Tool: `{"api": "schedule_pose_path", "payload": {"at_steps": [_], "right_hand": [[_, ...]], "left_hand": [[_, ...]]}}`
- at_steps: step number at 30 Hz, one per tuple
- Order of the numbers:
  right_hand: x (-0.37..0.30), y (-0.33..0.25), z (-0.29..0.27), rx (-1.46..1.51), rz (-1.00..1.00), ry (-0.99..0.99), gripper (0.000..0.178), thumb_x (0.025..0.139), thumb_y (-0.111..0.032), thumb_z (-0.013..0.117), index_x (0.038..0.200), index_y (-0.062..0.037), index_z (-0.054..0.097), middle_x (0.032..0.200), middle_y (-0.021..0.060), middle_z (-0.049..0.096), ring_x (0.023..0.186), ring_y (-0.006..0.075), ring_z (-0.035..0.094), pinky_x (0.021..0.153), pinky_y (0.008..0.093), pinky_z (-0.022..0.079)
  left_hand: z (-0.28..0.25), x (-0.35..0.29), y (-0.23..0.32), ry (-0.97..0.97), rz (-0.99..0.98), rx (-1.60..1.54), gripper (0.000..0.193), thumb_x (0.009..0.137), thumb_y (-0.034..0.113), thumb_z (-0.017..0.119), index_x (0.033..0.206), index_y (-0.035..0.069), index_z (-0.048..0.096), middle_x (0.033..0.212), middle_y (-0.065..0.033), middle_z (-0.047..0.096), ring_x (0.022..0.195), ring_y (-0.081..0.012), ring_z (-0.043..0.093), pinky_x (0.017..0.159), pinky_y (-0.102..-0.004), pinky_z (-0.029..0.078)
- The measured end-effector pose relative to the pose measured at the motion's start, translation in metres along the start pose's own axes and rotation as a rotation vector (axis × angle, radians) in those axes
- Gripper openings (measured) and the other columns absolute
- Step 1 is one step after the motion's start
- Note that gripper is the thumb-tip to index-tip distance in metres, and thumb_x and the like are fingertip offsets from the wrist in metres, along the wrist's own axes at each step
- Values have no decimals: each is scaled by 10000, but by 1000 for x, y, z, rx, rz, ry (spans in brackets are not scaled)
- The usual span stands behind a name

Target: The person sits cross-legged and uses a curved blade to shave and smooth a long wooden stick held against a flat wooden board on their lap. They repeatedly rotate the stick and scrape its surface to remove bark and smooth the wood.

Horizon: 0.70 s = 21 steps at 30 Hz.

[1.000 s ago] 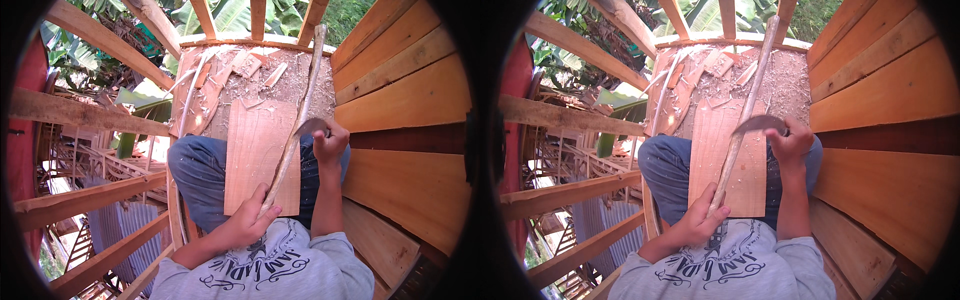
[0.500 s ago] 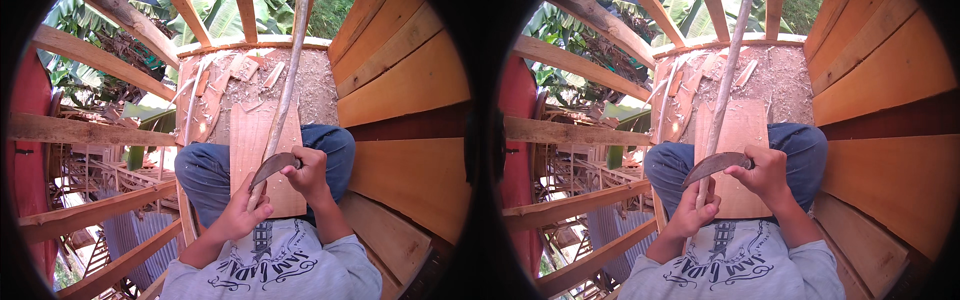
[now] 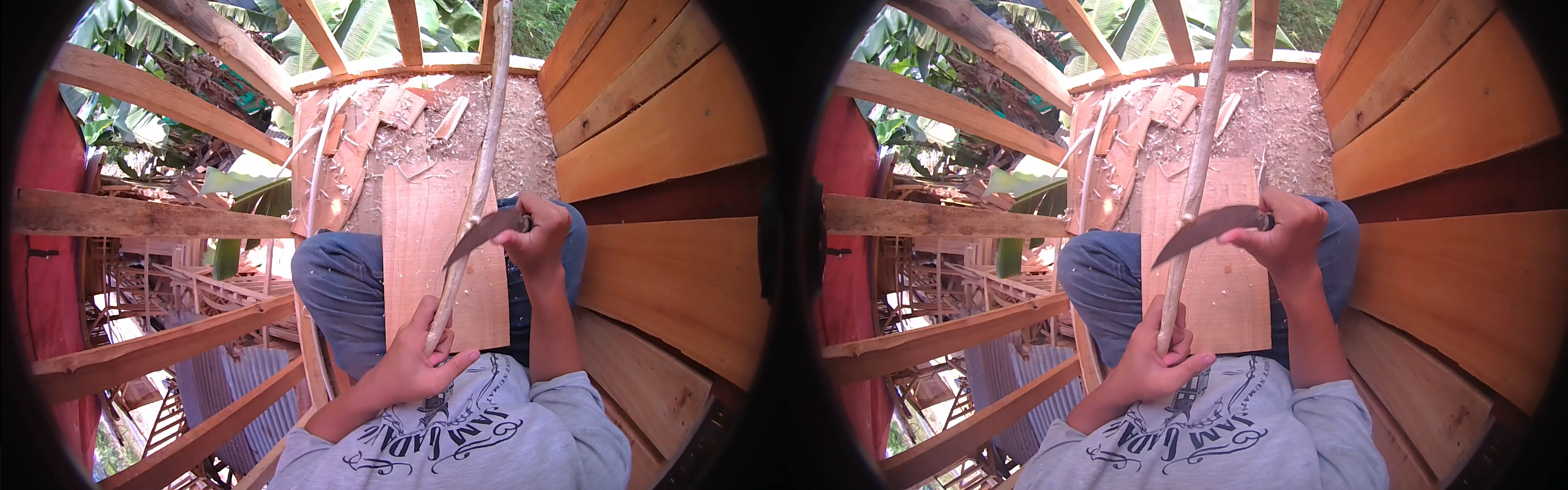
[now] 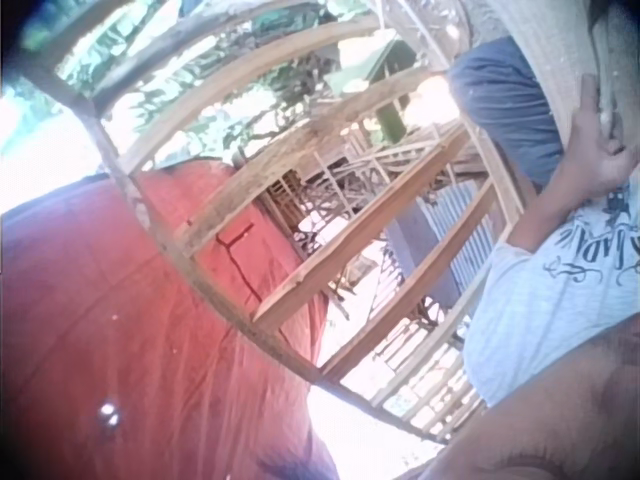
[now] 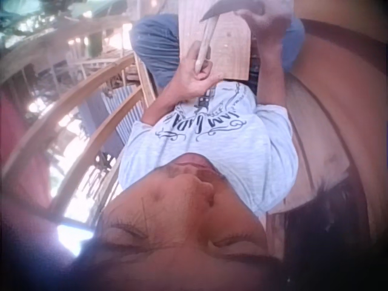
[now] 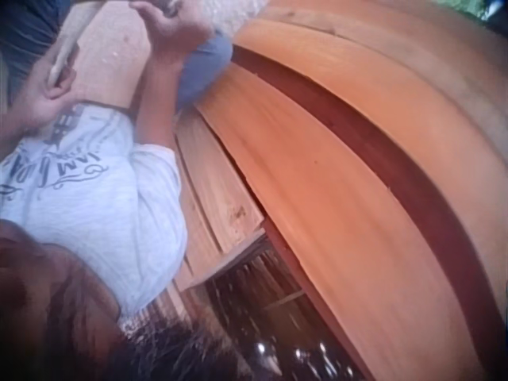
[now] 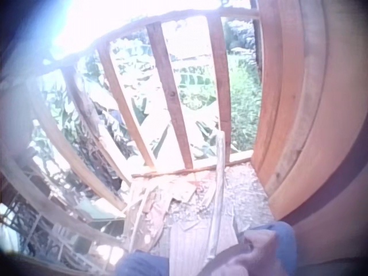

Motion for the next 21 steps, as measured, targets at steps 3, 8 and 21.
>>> {"api": "schedule_pose_path", "payload": {"at_steps": [3, 8, 21], "right_hand": [[7, 124, -26, 129, 575, 195, 692, 818, -648, 502, 519, -45, 341, 444, 20, 259, 433, 101, 322, 425, 319, 247], [-9, 125, -47, 259, 608, 144, 674, 908, -584, 408, 541, -37, 268, 492, -18, 231, 485, 83, 244, 454, 318, 180], [-18, -39, 30, 57, 123, -265, 750, 562, -766, 627, 489, -45, 432, 416, 81, 409, 374, 251, 472, 383, 331, 357]], "left_hand": [[29, -11, -3, -169, -16, -21, 396, 769, 58, 710, 938, 77, 352, 590, 73, 280, 495, -12, 268, 480, -181, 233], [-6, -6, -15, -81, -25, -414, 414, 774, 54, 697, 930, 105, 316, 569, 72, 286, 489, 2, 298, 447, -164, 244], [-25, 9, 2, 26, 49, -418, 419, 753, -47, 675, 994, 78, 356, 833, 25, 315, 525, 5, 312, 462, -169, 245]]}}
Point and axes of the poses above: each hand's wrist, its own x-axis towards the middle knuckle, its own z-axis out of the palm, y = z × x, the point moved 9 cm from there along x, towards the middle knuckle
